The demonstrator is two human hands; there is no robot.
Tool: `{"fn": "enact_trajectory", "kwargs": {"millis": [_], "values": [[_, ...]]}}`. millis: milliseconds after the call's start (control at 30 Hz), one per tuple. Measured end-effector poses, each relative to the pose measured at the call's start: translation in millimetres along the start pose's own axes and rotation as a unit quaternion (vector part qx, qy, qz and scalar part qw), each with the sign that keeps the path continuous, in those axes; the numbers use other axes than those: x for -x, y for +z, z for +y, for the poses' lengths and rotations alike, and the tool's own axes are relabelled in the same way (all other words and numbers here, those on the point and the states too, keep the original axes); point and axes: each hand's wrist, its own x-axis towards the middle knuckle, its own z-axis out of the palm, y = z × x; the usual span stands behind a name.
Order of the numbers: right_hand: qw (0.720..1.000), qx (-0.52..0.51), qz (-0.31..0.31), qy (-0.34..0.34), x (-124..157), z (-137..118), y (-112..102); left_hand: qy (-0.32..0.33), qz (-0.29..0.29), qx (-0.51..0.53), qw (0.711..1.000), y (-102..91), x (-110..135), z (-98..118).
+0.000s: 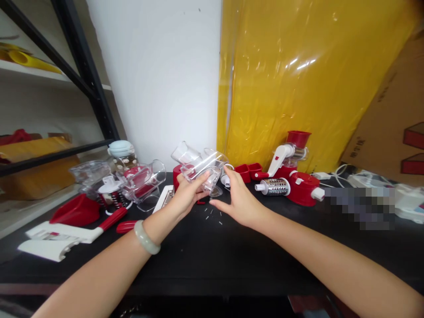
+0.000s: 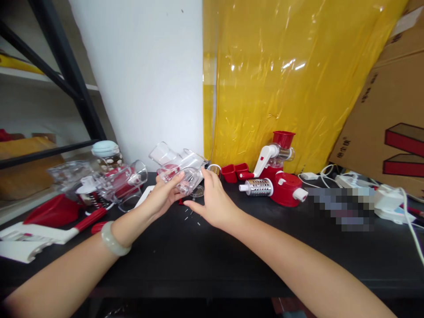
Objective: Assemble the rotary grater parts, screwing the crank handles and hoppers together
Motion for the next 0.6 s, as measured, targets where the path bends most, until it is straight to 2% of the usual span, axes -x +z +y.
{"fn": "enact_trajectory", "kwargs": {"millis": [100,200,467,600], "values": [[0.998,-0.056,0.031,-0.007,-4.3,7.2,10.9,0.015,0.025,-0.069,0.997,4.8,2.4,0.4],[0.995,-0.087,0.041,-0.025,-1.8,15.0,12.9,0.011,0.035,-0.068,0.997,7.4,2.8,-3.9],[0.996,-0.082,0.021,-0.032,1.6,18.3,16.9,0.001,-0.002,-0.038,0.999,10.2,4.9,-15.1],[0.996,-0.076,0.036,-0.011,2.2,19.6,16.4,-0.002,-0.022,-0.014,1.000,10.8,8.4,-14.6]]}}
